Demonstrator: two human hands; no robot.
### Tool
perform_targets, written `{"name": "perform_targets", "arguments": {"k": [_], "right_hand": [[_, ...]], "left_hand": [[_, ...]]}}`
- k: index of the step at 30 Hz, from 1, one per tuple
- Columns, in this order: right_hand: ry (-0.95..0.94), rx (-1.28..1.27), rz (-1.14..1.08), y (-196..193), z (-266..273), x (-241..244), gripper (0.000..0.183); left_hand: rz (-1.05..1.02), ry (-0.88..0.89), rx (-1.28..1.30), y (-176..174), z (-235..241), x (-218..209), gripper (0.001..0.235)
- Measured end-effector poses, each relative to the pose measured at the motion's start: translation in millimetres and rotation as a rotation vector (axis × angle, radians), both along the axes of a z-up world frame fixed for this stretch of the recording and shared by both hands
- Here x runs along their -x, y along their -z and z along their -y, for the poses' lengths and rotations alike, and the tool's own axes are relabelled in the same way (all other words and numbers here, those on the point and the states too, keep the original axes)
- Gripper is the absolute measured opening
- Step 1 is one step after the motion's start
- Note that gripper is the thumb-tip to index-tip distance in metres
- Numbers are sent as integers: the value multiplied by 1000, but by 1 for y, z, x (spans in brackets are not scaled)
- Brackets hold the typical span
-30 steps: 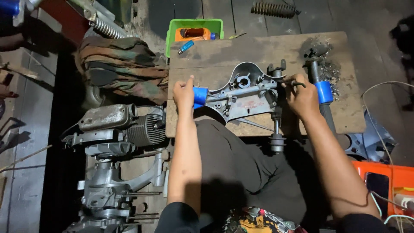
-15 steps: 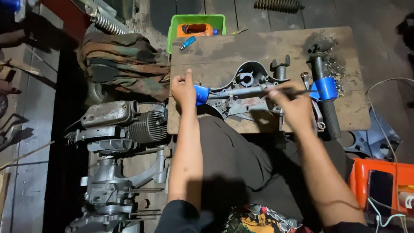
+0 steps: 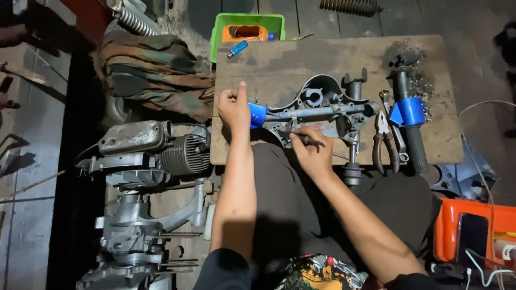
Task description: Cleaning a metal engine housing by scraping debris out of crevices with a metal tool
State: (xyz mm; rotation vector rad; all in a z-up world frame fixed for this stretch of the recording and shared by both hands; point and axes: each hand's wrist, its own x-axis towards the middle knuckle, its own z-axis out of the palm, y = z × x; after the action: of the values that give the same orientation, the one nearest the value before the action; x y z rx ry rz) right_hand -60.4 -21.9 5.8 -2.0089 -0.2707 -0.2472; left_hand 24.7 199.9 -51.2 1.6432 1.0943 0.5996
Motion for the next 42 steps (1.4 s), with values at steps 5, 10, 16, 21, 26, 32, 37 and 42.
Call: {"name": "perform_targets", "arguments": {"k": [5, 10, 16, 21, 26, 32, 37, 42], "right_hand": [[-44, -2, 73, -2, -3, 10, 5], [-84, 3, 85, -4, 1, 9, 7], [93, -100, -288, -24, 53, -23, 15], [-18, 473, -609, -18, 113, -35, 53], [-205, 56, -689, -40, 116, -5, 69], [-521, -970, -825, -5, 144, -3, 65], [-994, -1425, -738, -36, 119, -7, 85], [-902, -1354, -702, -37, 106, 1, 99]], "left_hand": [[10, 4, 20, 1, 1, 0, 34], [26, 10, 27, -7, 4, 6, 35], [-6, 22, 51, -10, 3, 7, 36], [52, 9, 28, -14, 9, 4, 33], [85, 5, -1, -28, 15, 9, 33], [71, 35, 6, -25, 14, 10, 32], [120, 19, -17, -25, 12, 10, 32], [80, 30, 26, -20, 9, 9, 29]]}}
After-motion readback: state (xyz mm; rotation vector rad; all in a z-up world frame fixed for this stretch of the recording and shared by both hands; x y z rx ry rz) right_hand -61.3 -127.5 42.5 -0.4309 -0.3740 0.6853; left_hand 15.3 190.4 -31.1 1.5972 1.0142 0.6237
